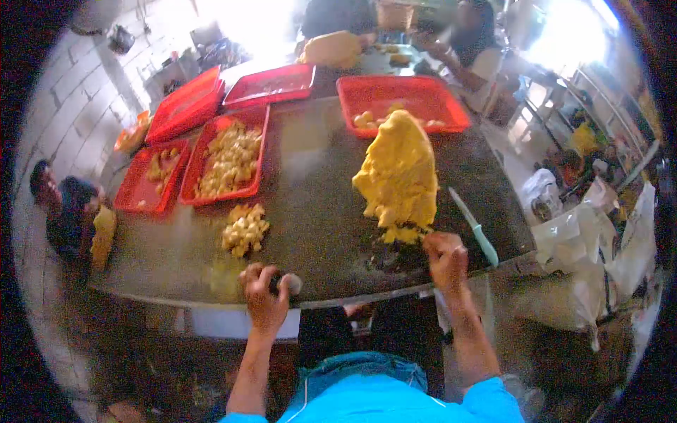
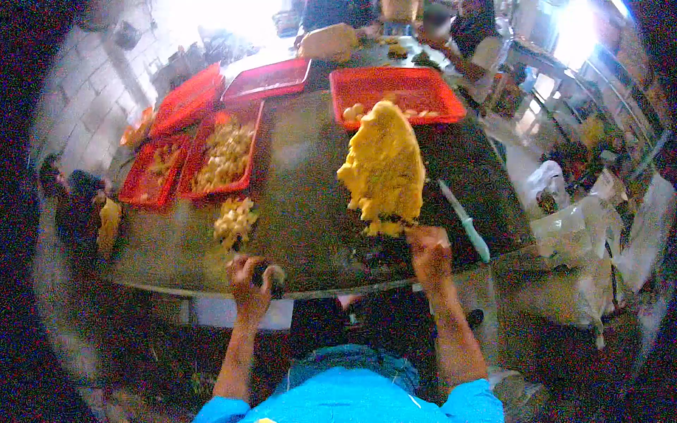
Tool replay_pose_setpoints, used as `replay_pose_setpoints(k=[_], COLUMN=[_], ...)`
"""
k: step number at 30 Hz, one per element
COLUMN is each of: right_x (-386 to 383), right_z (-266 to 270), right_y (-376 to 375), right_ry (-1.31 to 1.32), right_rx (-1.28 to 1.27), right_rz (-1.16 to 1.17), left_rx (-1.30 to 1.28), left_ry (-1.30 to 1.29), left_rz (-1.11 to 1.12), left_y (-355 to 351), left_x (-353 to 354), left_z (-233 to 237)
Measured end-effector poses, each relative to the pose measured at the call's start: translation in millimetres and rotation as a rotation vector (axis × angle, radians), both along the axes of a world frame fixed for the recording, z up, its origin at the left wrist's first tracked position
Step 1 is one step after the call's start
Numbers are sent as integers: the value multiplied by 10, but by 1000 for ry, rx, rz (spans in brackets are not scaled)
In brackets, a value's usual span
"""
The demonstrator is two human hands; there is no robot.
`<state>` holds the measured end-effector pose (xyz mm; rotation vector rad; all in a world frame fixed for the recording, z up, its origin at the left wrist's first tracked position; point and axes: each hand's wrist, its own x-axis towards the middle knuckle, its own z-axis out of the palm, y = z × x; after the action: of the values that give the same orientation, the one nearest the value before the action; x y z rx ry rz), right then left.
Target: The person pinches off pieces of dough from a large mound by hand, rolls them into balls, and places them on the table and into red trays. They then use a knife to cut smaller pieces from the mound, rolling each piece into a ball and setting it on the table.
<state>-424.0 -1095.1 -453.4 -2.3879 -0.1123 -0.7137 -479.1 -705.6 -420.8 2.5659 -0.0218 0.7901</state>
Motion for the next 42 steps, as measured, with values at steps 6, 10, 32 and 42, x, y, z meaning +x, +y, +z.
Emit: replay_pose_setpoints(k=[6, 10, 32, 42], right_x=[-123, -149, -166, -130], right_z=[328, 254, 380, 426], right_y=[447, 902, 660, 721], right_ry=[42, -61, 89, 79], right_rx=[-43, -4, -252, -84], right_rz=[182, 499, 337, 440], left_rx=[-36, -46, -1075, -1242], left_ry=[83, 49, 327, 347], left_rz=[-43, -28, -485, -542], left_y=[127, 16, -852, -794], left_x=[-123, -141, 452, 493], left_z=[-165, -66, -62, -159])
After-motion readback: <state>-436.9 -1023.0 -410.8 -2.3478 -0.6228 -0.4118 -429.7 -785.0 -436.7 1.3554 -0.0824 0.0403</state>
